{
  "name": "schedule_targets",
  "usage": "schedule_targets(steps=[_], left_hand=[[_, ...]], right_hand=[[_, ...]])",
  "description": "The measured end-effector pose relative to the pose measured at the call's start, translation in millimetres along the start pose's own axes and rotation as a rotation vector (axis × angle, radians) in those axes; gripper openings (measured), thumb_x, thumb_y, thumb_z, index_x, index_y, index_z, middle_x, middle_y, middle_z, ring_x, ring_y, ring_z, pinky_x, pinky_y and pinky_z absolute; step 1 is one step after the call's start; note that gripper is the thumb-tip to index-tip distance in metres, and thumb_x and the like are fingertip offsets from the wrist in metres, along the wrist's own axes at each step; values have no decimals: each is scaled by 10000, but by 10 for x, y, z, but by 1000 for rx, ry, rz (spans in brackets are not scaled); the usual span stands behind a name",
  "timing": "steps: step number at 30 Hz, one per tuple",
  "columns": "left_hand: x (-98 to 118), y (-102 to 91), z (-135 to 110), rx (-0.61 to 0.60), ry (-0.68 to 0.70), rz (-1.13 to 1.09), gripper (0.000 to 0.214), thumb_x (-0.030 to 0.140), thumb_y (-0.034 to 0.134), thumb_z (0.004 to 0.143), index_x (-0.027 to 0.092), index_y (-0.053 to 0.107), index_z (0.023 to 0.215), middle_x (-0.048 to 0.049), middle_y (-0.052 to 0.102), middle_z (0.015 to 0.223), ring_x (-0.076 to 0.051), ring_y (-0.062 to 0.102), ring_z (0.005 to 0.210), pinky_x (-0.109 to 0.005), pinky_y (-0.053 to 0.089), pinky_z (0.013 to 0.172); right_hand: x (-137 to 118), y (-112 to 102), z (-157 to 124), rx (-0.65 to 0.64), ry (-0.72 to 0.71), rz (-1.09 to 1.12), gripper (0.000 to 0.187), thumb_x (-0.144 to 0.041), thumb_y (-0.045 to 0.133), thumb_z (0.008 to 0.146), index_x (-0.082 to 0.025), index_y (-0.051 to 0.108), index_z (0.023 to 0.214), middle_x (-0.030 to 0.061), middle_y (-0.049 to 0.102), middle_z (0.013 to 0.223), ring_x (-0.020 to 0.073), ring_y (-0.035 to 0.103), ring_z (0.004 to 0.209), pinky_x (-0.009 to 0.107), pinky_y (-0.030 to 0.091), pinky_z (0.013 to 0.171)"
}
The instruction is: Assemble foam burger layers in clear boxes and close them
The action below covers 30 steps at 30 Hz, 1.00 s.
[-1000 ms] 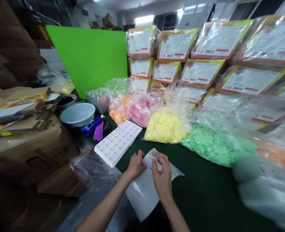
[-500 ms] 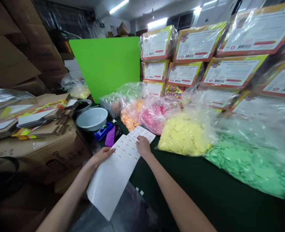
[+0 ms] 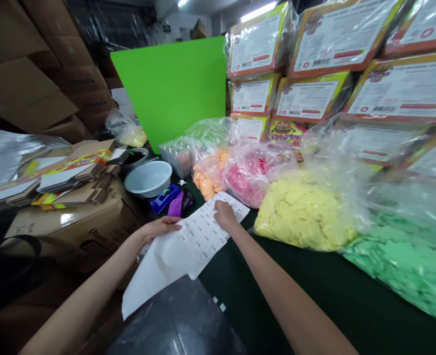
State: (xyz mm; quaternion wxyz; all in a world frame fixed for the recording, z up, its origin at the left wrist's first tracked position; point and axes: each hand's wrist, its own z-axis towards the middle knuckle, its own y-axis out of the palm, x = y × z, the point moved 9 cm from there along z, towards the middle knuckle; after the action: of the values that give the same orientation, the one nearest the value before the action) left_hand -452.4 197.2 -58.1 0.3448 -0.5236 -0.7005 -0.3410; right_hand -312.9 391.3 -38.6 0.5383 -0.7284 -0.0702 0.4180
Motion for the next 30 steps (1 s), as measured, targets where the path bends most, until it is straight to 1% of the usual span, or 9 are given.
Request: schedule_targets(steps=[3,6,10,13,18,21,24,27,30], left_hand=[[2,36,159,-18,-30,-7,664,388,940,570,145,734,1152,-102,788,981,-204,726,743,-319,583,737],[96,42,362,4,-19,-9,658,370,951,531,137,746,1112,-104,788,945,-220,732,759,-327,582,746],[268,9,560,51,21,2,641,363,960,499,129,758,1060,-97,783,913,-214,724,748,-311,578,728],[278,-50,583,113,43,13,602,347,957,496,130,758,1021,-80,773,859,-205,715,723,-302,573,704],[82,-122,496,259,75,26,475,333,911,597,126,734,986,-56,742,786,-170,682,647,-278,560,650],[-1,-78,512,324,87,29,401,319,857,683,129,727,1011,-68,731,816,-165,678,647,-278,560,645],[7,5,603,354,93,39,364,307,805,741,140,718,1052,-68,726,843,-166,676,662,-282,558,651],[60,7,655,382,97,82,329,281,793,736,138,717,1022,-54,708,803,-161,657,647,-269,532,627],[63,-105,595,416,79,156,233,228,819,672,128,714,854,-35,653,688,-154,614,599,-244,469,562]], right_hand=[[41,-95,45,-39,-11,117,138,-272,704,926,-139,685,961,40,714,964,185,691,875,369,585,798],[29,-190,58,-51,-25,240,45,-128,737,810,-141,705,839,12,712,753,153,679,717,266,547,679],[4,-305,36,-25,-27,348,138,-44,674,684,-155,717,755,-2,693,643,158,662,649,232,493,610],[66,-324,-23,-21,-4,383,140,-49,655,647,-165,699,713,-12,660,603,161,635,630,241,475,608],[217,-181,-167,-71,42,435,196,-62,644,649,-182,694,794,-44,605,591,140,586,585,233,455,583],[196,-96,-198,-130,36,475,194,-66,633,680,-176,691,830,-47,586,590,135,589,576,226,461,573],[116,-109,-185,-171,11,506,172,-81,606,749,-171,688,871,-24,617,647,137,629,621,223,488,596],[84,-194,-182,-157,1,481,157,-88,590,785,-177,679,879,-8,642,706,139,646,657,230,498,627],[114,-221,-211,-132,4,393,145,-53,624,730,-181,670,782,-15,611,661,150,614,631,248,470,630]])
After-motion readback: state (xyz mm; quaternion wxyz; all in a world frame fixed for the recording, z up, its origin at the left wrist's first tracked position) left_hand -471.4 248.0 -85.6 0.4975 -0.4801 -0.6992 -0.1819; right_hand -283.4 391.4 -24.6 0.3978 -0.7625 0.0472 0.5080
